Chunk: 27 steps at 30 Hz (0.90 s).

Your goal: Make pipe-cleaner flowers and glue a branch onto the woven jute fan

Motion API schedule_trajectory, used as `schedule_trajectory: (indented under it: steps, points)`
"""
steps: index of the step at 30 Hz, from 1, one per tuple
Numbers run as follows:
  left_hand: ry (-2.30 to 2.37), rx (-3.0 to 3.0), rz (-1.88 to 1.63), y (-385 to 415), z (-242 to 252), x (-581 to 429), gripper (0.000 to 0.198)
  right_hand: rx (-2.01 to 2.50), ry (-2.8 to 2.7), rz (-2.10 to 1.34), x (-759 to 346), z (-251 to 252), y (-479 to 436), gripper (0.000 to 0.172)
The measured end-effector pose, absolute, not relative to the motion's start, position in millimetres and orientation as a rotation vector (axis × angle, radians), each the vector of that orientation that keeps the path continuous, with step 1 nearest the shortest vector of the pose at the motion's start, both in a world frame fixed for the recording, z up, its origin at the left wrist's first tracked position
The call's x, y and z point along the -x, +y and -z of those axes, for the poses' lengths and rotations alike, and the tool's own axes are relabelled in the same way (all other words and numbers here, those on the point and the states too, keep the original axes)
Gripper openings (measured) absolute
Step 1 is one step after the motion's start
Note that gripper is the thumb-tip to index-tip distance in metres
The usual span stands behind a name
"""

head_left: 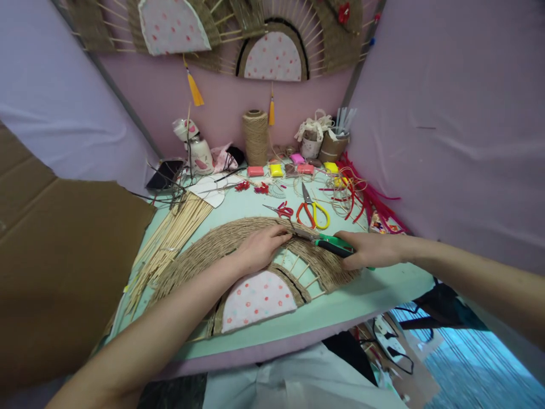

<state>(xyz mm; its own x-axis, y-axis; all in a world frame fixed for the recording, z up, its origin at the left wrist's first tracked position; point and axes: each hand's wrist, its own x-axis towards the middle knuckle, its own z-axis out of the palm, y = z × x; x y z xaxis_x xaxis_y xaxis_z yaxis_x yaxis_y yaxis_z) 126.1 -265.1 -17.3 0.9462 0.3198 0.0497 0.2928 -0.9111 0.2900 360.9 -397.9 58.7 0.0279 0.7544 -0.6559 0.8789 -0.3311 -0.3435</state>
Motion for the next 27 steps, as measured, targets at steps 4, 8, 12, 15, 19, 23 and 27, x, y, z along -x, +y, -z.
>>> schedule_trajectory:
  steps: [4,8,12,15,19,23,27]
  points:
    - [0.479,-2.824,-0.112,-266.8,15.7,-126.3,0.042,-2.147,1.831,1.024,-360.8,-48.4,-401.9,0.041]
    - [0.536,-2.815,-0.088,-268.2,13.3,-126.4,0.039,-2.139,1.950,0.846,-357.9,-42.4,-405.2,0.039]
    - [0.562,-2.829,-0.075,-268.4,15.3,-125.2,0.039,-2.098,1.978,0.849,-356.7,-39.0,-405.5,0.040]
    - [0.557,-2.839,-0.079,-267.7,19.0,-124.4,0.040,-2.083,1.989,0.865,-357.4,-36.8,-405.0,0.040]
    - [0.560,-2.849,-0.062,-267.3,22.0,-124.6,0.040,-2.072,1.979,0.889,-358.1,-34.9,-404.8,0.037]
    - [0.558,-2.893,-0.059,-267.1,23.7,-125.1,0.042,-2.077,1.955,0.875,-356.5,-34.5,-404.9,0.035]
    - [0.545,-2.912,-0.056,-266.0,26.1,-124.8,0.042,-2.093,1.930,0.853,-354.8,-31.6,-403.5,0.030]
